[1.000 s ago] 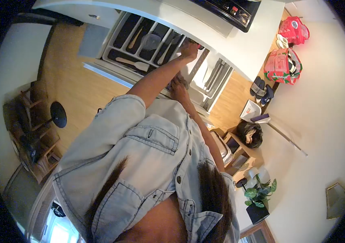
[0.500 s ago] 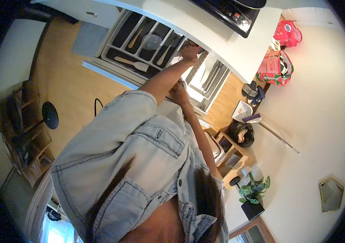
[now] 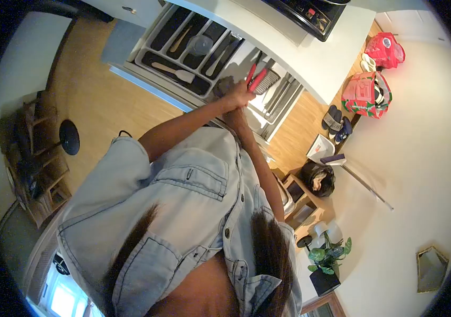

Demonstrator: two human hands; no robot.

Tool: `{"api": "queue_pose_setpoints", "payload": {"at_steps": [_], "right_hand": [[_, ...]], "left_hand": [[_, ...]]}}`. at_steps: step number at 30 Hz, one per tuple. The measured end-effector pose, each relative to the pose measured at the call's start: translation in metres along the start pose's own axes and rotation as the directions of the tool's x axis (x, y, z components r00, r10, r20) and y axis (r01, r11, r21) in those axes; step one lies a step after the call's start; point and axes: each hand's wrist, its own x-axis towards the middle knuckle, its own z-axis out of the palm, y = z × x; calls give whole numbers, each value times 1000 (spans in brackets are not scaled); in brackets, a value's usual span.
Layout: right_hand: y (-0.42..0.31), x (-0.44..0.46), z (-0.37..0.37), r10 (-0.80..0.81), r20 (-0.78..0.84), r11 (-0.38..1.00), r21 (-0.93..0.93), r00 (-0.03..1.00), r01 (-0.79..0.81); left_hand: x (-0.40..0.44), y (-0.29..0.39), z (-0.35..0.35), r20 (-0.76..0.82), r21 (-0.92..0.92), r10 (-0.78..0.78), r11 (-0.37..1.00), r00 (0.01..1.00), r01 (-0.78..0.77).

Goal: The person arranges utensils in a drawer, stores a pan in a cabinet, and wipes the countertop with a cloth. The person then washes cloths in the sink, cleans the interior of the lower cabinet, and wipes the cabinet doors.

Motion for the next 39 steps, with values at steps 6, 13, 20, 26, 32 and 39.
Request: {"api": "queue_pose_setpoints", "payload": {"at_steps": [6, 13, 20, 26, 32, 39], "right_hand": [[7, -18, -17, -54, 271, 969, -219, 961, 116], [-63, -67, -122, 621, 197, 250, 868, 759, -430], [-50, -59, -109, 671, -124, 433, 866, 731, -250], [-36, -81, -133, 735, -192, 458, 847, 650, -268], [-28, -78, -134, 712, -275, 526, 818, 646, -232], [1, -42, -136, 639, -239, 650, 676, 731, -347]], "left_hand": [[8, -16, 33, -229, 218, 190, 966, 955, -140], [-50, 4, 8, 80, -249, 9, 968, 997, 11], [-96, -30, 35, -4, -246, 242, 940, 970, -236], [-121, 4, 0, 114, 79, 236, 966, 965, -245], [-52, -11, 43, 52, 157, 154, 974, 987, -160], [9, -36, 67, -84, 238, 352, 915, 932, -324]]}}
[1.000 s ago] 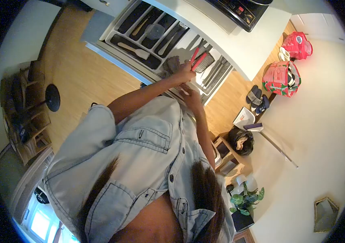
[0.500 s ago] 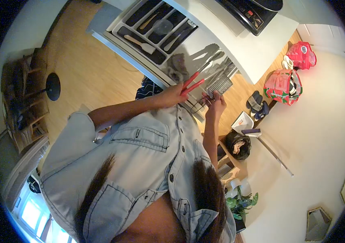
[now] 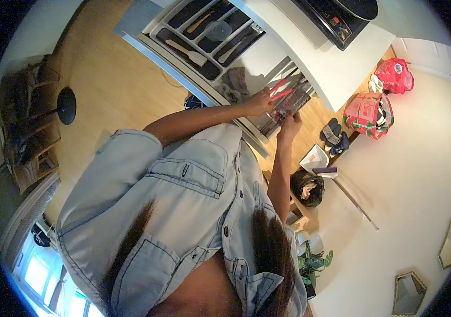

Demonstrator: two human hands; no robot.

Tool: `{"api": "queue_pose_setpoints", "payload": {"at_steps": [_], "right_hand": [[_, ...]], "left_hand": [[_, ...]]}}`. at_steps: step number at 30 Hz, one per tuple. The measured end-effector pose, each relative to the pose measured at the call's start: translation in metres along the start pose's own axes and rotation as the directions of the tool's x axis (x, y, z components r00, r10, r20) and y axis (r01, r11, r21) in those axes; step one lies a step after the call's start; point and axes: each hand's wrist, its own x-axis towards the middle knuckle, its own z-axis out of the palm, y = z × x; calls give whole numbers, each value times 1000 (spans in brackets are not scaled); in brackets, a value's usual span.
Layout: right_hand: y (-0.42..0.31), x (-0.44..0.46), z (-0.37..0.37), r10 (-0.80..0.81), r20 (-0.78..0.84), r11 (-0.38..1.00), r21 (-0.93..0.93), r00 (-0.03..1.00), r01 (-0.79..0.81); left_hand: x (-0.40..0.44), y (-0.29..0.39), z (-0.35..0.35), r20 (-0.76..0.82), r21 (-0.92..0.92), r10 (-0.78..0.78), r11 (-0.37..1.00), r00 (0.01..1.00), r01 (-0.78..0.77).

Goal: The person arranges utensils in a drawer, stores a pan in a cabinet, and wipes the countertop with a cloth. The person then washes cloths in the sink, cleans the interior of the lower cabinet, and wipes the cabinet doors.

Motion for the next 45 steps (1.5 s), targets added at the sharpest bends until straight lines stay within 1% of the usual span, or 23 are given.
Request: {"api": "queue_pose_setpoints", "payload": {"at_steps": [3, 6, 7, 9, 13, 16, 19, 21, 23, 24, 25, 27, 28, 30, 31, 33, 35, 36, 39, 40, 41, 43, 45], "right_hand": [[-7, 19, 10, -41, 0, 996, -79, 999, 41], [-6, 31, 19, -122, 3, 991, -50, 993, 122], [-6, 36, 19, -150, 7, 988, -28, 989, 150], [-9, 46, 19, -48, -2, 993, -111, 999, 48], [-22, 57, 6, 38, 65, 920, -392, 997, -10], [-39, 50, -6, 208, 200, 920, -373, 958, -122], [-36, 38, -1, 319, 229, 886, -417, 920, -203], [-18, 54, 1, 197, 211, 931, -345, 957, -115], [-4, 66, 9, 8, 100, 971, -237, 995, 16], [-1, 67, 8, -97, 21, 923, -372, 995, 97], [-1, 70, 6, -210, -44, 850, -502, 977, 160], [1, 69, 3, -442, -124, 639, -738, 888, 215], [-28, 33, 30, -525, -216, 622, -757, 823, 198], [-14, 17, 56, -409, -31, 752, -577, 912, 318], [-11, 9, 71, -362, 76, 810, -468, 929, 354], [-2, -11, 109, -398, 394, 421, -724, 828, 547], [30, -4, 129, -242, 278, 213, -919, 929, 331], [47, 11, 125, -221, 399, 39, -908, 890, 417], [27, 2, 132, -257, 254, 360, -870, 932, 336], [24, 2, 124, -410, 249, 487, -754, 878, 441], [-11, -21, 136, -395, 140, 510, -789, 908, 343], [-29, -22, 124, -388, 136, 555, -755, 912, 349], [-30, -7, 128, -409, -4, 594, -760, 913, 263]], "left_hand": [[-5, 36, -23, 29, 105, -174, 980, 984, 171], [-11, 37, -25, -36, 329, 65, 943, 997, -49], [-14, 45, -36, 6, 426, 92, 901, 996, -86], [-16, 59, -53, 105, 598, 130, 784, 986, -167], [-3, 47, -54, 6, 343, 117, 933, 993, -112], [3, 29, -53, -37, 247, 107, 964, 994, -94], [3, 25, -51, -65, 186, 125, 976, 990, -111], [-2, 26, -54, -125, 154, 194, 973, 973, -174], [3, 22, -57, -31, 83, 105, 991, 994, -102], [4, 19, -59, 19, 50, 59, 997, 998, -60], [6, 15, -63, 15, 58, 88, 994, 996, -89], [7, 7, -71, 12, 73, 148, 986, 989, -148], [9, -6, -66, -61, 95, 211, 974, 976, -205], [19, -38, -56, -208, 150, 340, 938, 917, -314], [13, -28, -76, -198, 96, 322, 946, 926, -309], [-2, -20, -125, -180, -8, 286, 956, 941, -292], [-4, -34, -152, -95, -206, 225, 948, 970, -241], [-7, -29, -175, -46, -351, 112, 928, 993, -121], [-20, -31, -219, 122, -679, -99, 718, 988, 156], [-23, -35, -231, 178, -754, -135, 618, 975, 224], [-26, -44, -241, 138, -716, -144, 669, 980, 199], [-35, -52, -259, 61, -636, -155, 755, 986, 158], [-41, -52, -263, -111, -422, -157, 901, 981, 97]]}}
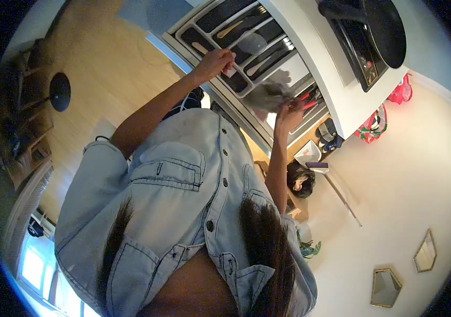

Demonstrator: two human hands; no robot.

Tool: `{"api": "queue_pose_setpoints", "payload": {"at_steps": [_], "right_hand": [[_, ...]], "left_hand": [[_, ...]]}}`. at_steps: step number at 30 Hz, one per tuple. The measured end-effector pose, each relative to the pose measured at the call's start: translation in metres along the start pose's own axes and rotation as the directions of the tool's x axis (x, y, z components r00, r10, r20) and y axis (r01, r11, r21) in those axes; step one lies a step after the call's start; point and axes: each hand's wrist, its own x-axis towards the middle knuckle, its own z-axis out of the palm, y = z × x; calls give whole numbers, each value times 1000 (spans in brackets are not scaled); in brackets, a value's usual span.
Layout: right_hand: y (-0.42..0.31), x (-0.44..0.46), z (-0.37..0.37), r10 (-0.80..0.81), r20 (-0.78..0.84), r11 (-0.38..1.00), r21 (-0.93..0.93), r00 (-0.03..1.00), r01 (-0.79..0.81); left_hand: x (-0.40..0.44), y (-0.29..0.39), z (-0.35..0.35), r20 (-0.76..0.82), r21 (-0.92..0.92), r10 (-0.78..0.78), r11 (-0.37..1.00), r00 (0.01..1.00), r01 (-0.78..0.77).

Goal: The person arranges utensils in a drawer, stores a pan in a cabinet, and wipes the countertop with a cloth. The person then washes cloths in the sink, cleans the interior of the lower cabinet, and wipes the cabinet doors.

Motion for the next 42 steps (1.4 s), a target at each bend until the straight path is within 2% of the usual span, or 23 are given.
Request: {"api": "queue_pose_setpoints", "payload": {"at_steps": [2, 3, 4, 6, 8, 10, 12, 14, 17, 19, 21, 22, 24, 25, 27, 28, 32, 40, 42], "right_hand": [[8, 15, 23, -128, -85, 988, -92, 988, 120], [22, 23, 46, -304, -104, 942, -181, 947, 282], [34, 32, 66, -473, -106, 861, -265, 875, 434], [44, 53, 92, -265, -22, 925, -288, 964, 248], [57, 72, 115, -31, 46, 940, -337, 998, 45], [98, 119, 132, -205, -54, 903, -396, 977, 167], [84, 172, 114, -33, 163, 729, -671, 986, 135], [71, 193, 112, -43, 246, 593, -773, 968, 223], [72, 190, 125, -379, 271, 526, -724, 885, 446], [83, 164, 108, -545, 265, 448, -710, 795, 543], [76, 120, 103, -449, 129, 690, -578, 884, 435], [96, 95, 105, -380, 203, 696, -580, 903, 423], [90, 84, 105, -308, 173, 698, -627, 936, 346], [87, 95, 111, -338, 131, 642, -692, 932, 330], [117, 177, 119, -291, 143, 283, -932, 946, 228], [119, 202, 122, -261, 131, 235, -952, 957, 194], [107, 255, 120, -180, 59, 417, -900, 982, 130], [127, 311, 114, -124, -11, 531, -845, 992, 57], [131, 314, 118, -127, -28, 565, -824, 992, 49]], "left_hand": [[1, -8, 4, -119, 224, 144, 968, 982, -115], [1, -9, 7, -126, 345, 233, 922, 964, -177], [-1, -9, 11, -158, 379, 289, 901, 944, -212], [-10, -3, 18, -219, 458, 399, 848, 891, -267], [-18, 5, 17, -196, 503, 401, 824, 895, -259], [-19, 10, 21, -221, 513, 381, 829, 898, -225], [-19, 9, 22, -249, 555, 415, 802, 875, -223], [-17, 2, 26, -299, 572, 469, 785, 831, -237], [-15, -7, 31, -314, 714, 550, 674, 774, -189], [-19, -9, 33, -327, 718, 488, 685, 809, -123], [-22, -5, 32, -363, 691, 448, 717, 817, -86], [-23, -4, 33, -380, 682, 467, 724, 798, -99], [-23, -6, 29, -411, 681, 504, 723, 760, -112], [-21, -8, 27, -437, 675, 494, 732, 752, -89], [-18, -7, 31, -478, 654, 472, 755, 740, -59], [-19, -5, 32, -484, 642, 461, 765, 744, -56], [-20, 1, 27, -504, 643, 481, 763, 717, -61], [-21, 5, 27, -466, 651, 485, 755, 740, -85], [-21, 6, 21, -454, 692, 533, 716, 714, -94]]}}
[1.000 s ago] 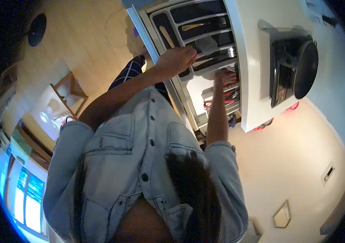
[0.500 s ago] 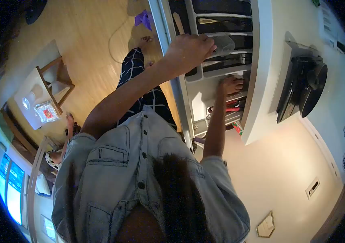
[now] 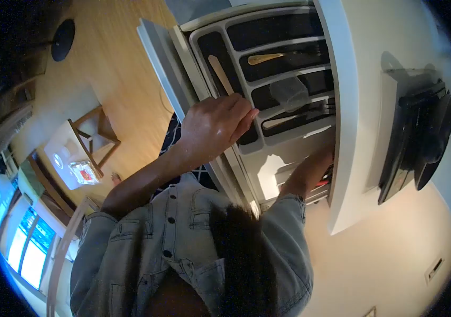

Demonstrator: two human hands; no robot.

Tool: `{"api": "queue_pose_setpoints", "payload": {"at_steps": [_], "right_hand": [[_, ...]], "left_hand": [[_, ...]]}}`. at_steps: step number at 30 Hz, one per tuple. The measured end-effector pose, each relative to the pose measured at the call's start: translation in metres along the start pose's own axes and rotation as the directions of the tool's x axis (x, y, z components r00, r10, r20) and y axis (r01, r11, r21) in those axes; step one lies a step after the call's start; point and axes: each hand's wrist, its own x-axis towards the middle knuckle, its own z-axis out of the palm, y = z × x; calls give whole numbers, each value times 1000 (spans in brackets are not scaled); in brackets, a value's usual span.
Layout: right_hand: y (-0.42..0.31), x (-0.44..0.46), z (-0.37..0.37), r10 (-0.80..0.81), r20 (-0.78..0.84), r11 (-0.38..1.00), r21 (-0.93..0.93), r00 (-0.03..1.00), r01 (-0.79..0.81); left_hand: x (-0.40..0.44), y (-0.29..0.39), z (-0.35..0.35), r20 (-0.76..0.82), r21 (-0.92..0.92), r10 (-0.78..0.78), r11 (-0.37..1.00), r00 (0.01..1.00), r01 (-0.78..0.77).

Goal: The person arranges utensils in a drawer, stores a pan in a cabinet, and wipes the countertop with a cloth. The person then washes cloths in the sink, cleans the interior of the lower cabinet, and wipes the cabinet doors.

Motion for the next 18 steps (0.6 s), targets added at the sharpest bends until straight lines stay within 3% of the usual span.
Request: {"api": "queue_pose_setpoints", "payload": {"at_steps": [4, 8, 12, 14, 15, 16, 18], "right_hand": [[-5, -24, -7, -17, -63, 996, 87, 998, 22], [-30, -70, -45, 26, -246, 952, 301, 969, 51], [-55, -163, -88, -44, -388, 883, 415, 921, 217], [-49, -210, -85, -265, -271, 871, 345, 925, 350], [-50, -236, -92, -282, -238, 754, 544, 929, 368], [-51, -247, -101, -467, -190, 629, 615, 863, 476], [-49, -295, -142, -466, -138, 613, 662, 874, 432]], "left_hand": [[-3, 6, 0, 70, -3, -18, 1000, 997, 18], [1, 4, 4, 110, 57, -24, 998, 994, 18], [3, 5, 2, 199, 48, -42, 998, 979, 33], [3, 4, 3, 244, 47, 2, 999, 970, -14], [2, 4, 4, 271, 46, 25, 998, 962, -39], [1, 2, 5, 333, 43, 59, 996, 941, -77], [7, -6, 7, 444, 40, 123, 987, 887, -157]]}}
